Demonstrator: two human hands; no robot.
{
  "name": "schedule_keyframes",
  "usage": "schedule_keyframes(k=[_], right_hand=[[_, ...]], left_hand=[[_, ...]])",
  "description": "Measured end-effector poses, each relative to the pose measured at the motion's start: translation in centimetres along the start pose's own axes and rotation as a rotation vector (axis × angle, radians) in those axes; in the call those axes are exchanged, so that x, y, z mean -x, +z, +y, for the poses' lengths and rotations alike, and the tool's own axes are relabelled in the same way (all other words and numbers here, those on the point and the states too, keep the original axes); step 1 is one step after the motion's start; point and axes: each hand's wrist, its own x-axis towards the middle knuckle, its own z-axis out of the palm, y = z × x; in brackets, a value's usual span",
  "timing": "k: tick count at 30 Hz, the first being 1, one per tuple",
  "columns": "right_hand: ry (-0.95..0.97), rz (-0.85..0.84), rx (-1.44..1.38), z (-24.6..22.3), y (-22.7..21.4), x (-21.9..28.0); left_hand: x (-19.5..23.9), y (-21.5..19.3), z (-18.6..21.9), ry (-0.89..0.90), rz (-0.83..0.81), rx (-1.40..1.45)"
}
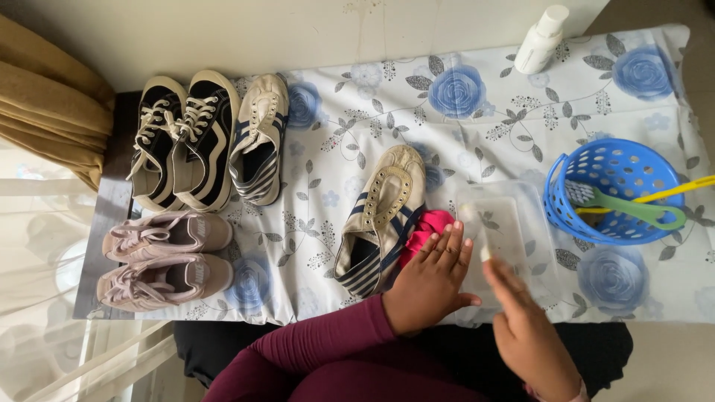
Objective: The person scrubs a white sneaker with a toothbrush and a pink cloth on a table. They clean the toe area and the side of the shoe, occasionally wiping it with the cloth.
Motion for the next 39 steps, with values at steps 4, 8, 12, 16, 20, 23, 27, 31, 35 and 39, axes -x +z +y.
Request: schedule_keyframes(k=[4, 8, 12, 16, 20, 23, 27, 31, 35, 39], right_hand=[[0.06, 0.122, -0.061, -0.5, -0.1, 0.0], [-0.013, 0.128, -0.027, -1.0, -0.6, -0.4], [0.133, 0.091, -0.006, -0.8, -0.6, -0.1], [0.164, 0.11, -0.075, -2.0, -0.6, -0.3], [0.18, 0.093, -0.026, -1.8, -0.7, -0.6], [0.221, 0.078, -0.04, -1.7, -0.4, -0.4], [0.183, 0.005, -0.145, -2.4, -0.5, -0.6], [0.138, 0.303, -0.658, -3.4, -0.5, -0.8], [0.172, 0.208, -1.322, -1.3, 1.7, -0.1], [0.211, -0.048, -1.628, -1.6, 5.0, -0.9]], left_hand=[[0.3, 0.2, 0.1, 0.005, 0.024, -0.014], [-0.1, 0.1, -0.1, -0.003, 0.047, -0.028], [0.1, 0.2, -0.1, 0.0, 0.079, -0.019], [0.2, 0.4, -0.1, -0.003, 0.077, 0.016], [-0.1, 0.3, -0.1, -0.008, 0.122, 0.022], [0.1, 0.3, 0.0, -0.01, 0.127, 0.014], [0.1, 0.3, -0.1, -0.021, 0.079, 0.016], [0.8, -2.2, -1.8, -0.058, 0.063, 0.045], [3.1, -4.6, -5.1, -0.226, 0.023, 0.065], [5.7, -4.6, -8.0, -0.348, 0.032, -0.035]])
